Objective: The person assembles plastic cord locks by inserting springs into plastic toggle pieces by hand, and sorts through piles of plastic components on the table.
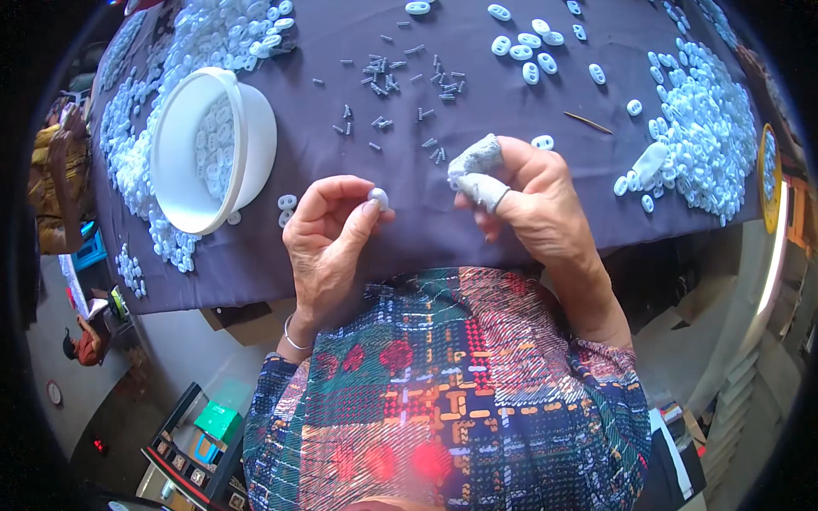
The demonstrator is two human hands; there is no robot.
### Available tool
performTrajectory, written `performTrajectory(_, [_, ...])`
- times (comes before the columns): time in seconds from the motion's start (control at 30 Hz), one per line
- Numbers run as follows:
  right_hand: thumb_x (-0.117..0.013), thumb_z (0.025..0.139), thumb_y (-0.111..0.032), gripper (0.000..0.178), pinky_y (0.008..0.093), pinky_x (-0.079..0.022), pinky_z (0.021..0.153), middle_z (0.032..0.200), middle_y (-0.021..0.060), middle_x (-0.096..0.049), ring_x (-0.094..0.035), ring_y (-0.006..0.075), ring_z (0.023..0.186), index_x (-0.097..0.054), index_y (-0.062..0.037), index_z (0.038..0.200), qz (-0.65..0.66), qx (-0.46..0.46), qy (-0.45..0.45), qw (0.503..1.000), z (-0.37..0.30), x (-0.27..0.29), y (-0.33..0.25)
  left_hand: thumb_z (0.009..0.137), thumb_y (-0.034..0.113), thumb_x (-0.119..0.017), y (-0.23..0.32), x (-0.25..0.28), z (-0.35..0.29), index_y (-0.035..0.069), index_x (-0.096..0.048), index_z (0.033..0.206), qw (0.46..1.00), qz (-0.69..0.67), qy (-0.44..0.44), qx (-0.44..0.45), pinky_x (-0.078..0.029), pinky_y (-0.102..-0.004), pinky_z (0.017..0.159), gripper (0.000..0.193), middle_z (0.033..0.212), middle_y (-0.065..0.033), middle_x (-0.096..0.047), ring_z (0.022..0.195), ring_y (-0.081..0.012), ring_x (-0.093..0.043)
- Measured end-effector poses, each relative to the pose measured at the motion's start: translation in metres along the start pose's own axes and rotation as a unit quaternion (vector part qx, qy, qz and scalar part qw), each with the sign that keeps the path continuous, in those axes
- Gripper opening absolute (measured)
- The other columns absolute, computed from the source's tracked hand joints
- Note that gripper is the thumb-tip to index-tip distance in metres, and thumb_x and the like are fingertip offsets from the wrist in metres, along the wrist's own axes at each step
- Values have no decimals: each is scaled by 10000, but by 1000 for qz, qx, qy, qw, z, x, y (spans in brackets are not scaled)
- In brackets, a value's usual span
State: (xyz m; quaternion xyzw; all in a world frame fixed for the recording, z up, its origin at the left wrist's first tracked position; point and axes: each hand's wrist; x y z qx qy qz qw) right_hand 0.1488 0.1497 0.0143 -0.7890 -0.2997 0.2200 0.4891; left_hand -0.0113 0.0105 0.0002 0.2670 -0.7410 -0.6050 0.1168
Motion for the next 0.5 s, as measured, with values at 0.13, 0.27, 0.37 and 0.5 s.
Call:
performTrajectory(0.13, [-646, 834, -84, 154, 198, -429, 401, 724, 82, -634, -547, 76, 506, -610, 12, 949, 177, -67, -30, 981, 0, 3, 9, 837, -35, -625, -9, 1, 6, -5, -584, 977, 987, 143, -18, -69, -483, -191, 651, 149, 859, -31, -613, 752, -81, -611])
performTrajectory(0.27, [-639, 835, -70, 130, 196, -422, 382, 718, 84, -632, -545, 80, 497, -607, 17, 927, 200, -74, -25, 977, 1, 0, 8, 811, -44, -644, -10, -1, 10, -3, -601, 904, 943, 292, -27, -158, -455, -189, 564, 110, 823, -6, -572, 680, -46, -566])
performTrajectory(0.37, [-615, 849, -47, 113, 194, -448, 425, 748, 86, -635, -564, 82, 535, -608, 16, 943, 120, -28, -18, 992, 1, -7, 11, 802, -38, -656, -5, -3, 10, 10, -613, 910, 921, 337, -14, -195, -442, -192, 546, 125, 869, -26, -569, 669, -49, -560])
performTrajectory(0.5, [-555, 892, -36, 124, 226, -530, 638, 788, 96, -642, -633, 153, 679, -619, 5, 989, -226, 362, 19, 904, 4, -13, 16, 822, 76, -687, 2, 4, 9, 66, -635, 932, 981, 169, -73, -63, -445, -189, 659, 122, 947, -57, -567, 778, -118, -580])
Point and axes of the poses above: each hand's wrist, its own z-axis towards the middle knuckle, its own x-axis out of the back of the hand, y = z × x
